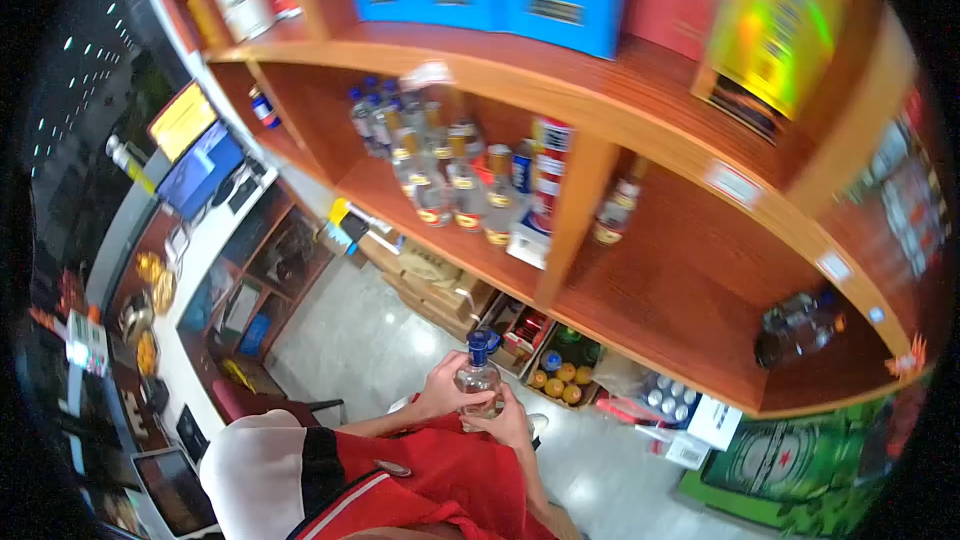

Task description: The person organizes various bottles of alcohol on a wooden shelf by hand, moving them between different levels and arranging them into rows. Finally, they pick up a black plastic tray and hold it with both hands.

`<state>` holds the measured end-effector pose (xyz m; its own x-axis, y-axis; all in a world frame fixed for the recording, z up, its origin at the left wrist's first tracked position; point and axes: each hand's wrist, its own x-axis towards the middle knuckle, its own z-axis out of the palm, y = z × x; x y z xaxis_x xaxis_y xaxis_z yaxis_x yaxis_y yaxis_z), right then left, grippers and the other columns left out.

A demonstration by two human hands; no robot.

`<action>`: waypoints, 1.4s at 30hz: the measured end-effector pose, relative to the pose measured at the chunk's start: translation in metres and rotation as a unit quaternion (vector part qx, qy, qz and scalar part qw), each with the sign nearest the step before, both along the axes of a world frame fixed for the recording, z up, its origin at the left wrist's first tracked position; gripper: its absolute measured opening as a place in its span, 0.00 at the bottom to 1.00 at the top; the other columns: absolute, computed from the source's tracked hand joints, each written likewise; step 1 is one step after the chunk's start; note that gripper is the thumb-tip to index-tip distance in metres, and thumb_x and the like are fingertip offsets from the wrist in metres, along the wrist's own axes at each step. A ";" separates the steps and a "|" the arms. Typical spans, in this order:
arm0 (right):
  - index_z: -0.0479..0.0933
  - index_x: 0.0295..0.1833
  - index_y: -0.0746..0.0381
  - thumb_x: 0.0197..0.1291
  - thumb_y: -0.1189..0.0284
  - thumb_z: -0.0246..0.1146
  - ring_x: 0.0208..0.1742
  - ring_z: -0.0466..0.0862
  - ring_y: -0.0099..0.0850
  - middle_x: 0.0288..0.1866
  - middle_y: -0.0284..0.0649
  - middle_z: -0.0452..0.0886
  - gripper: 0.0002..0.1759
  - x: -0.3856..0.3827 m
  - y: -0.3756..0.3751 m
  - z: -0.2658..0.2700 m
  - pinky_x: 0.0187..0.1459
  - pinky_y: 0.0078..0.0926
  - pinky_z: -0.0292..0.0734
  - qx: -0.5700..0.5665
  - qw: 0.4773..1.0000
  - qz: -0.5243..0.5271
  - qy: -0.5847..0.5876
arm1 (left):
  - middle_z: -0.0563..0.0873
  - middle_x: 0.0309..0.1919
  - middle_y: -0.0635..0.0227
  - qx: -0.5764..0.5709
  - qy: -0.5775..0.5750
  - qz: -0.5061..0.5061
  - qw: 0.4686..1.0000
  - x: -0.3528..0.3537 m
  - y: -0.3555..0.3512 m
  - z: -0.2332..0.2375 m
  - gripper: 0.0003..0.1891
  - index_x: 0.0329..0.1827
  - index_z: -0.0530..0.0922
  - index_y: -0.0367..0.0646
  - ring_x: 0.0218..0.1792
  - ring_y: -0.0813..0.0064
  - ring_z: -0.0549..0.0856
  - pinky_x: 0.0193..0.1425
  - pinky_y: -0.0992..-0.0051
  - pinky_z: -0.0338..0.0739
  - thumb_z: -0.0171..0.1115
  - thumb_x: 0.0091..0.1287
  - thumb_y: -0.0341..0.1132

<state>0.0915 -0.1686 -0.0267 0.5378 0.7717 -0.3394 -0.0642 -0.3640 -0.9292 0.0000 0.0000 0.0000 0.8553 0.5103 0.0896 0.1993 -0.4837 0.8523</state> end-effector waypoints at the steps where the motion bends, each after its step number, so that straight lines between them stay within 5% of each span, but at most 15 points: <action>1: 0.70 0.75 0.63 0.43 0.61 0.88 0.66 0.84 0.36 0.65 0.46 0.84 0.54 0.002 -0.001 -0.006 0.70 0.37 0.76 0.013 1.000 0.014 -0.018 | 0.83 0.54 0.56 -0.007 0.011 0.023 1.000 -0.003 -0.006 -0.003 0.41 0.63 0.81 0.41 0.53 0.56 0.88 0.58 0.60 0.83 0.84 0.52 0.58; 5: 0.72 0.71 0.62 0.42 0.54 0.88 0.59 0.87 0.36 0.59 0.46 0.86 0.52 -0.076 0.118 -0.034 0.63 0.35 0.80 0.047 0.997 0.056 -0.038 | 0.83 0.54 0.58 -0.075 0.033 0.101 0.992 -0.096 0.098 -0.009 0.41 0.61 0.82 0.40 0.52 0.57 0.89 0.58 0.61 0.83 0.84 0.50 0.59; 10: 0.78 0.59 0.62 0.45 0.61 0.87 0.52 0.88 0.30 0.48 0.43 0.89 0.37 -0.139 0.242 -0.014 0.56 0.34 0.81 0.048 0.979 0.184 -0.074 | 0.86 0.53 0.53 -0.064 0.057 0.259 0.962 -0.193 0.193 -0.018 0.41 0.60 0.82 0.36 0.52 0.52 0.89 0.58 0.60 0.83 0.84 0.50 0.57; 20: 0.76 0.65 0.62 0.43 0.58 0.87 0.59 0.89 0.41 0.55 0.47 0.88 0.44 -0.192 0.403 -0.004 0.59 0.38 0.81 0.006 0.936 0.344 -0.076 | 0.87 0.53 0.56 -0.079 0.004 0.407 0.910 -0.269 0.299 -0.024 0.40 0.64 0.79 0.34 0.53 0.61 0.90 0.59 0.63 0.84 0.86 0.52 0.48; 25: 0.77 0.62 0.62 0.41 0.62 0.88 0.57 0.88 0.42 0.55 0.47 0.88 0.43 -0.185 0.493 -0.024 0.59 0.41 0.82 0.117 0.944 0.299 -0.071 | 0.83 0.64 0.54 -0.087 -0.046 0.420 0.902 -0.256 0.377 -0.013 0.49 0.75 0.72 0.39 0.62 0.57 0.86 0.67 0.62 0.81 0.85 0.53 0.50; 31: 0.73 0.66 0.63 0.39 0.65 0.88 0.59 0.88 0.45 0.57 0.50 0.87 0.47 -0.178 0.646 -0.019 0.53 0.43 0.85 0.167 0.954 0.248 -0.014 | 0.75 0.69 0.51 -0.084 -0.146 0.437 0.883 -0.229 0.506 0.014 0.51 0.79 0.64 0.36 0.71 0.56 0.78 0.76 0.58 0.74 0.86 0.55 0.39; 37: 0.70 0.70 0.66 0.42 0.64 0.88 0.62 0.87 0.48 0.61 0.54 0.84 0.50 -0.159 0.781 0.010 0.58 0.46 0.84 0.247 0.950 0.151 -0.121 | 0.74 0.67 0.50 0.046 -0.164 0.441 0.881 -0.196 0.623 0.035 0.48 0.80 0.65 0.39 0.66 0.53 0.79 0.72 0.58 0.76 0.82 0.56 0.33; 42: 0.68 0.72 0.65 0.41 0.60 0.89 0.62 0.85 0.55 0.62 0.58 0.83 0.54 -0.133 0.865 0.028 0.61 0.49 0.81 0.247 0.948 0.053 -0.195 | 0.74 0.68 0.52 0.018 -0.185 0.388 0.903 -0.162 0.714 0.032 0.43 0.79 0.66 0.39 0.67 0.55 0.79 0.69 0.60 0.80 0.78 0.61 0.29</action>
<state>-0.0411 0.6962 0.0009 0.4581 0.8419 0.2850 0.3315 0.1357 -0.9336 -0.1624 0.7140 0.0315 0.1493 0.9342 0.3239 0.1959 -0.3491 0.9164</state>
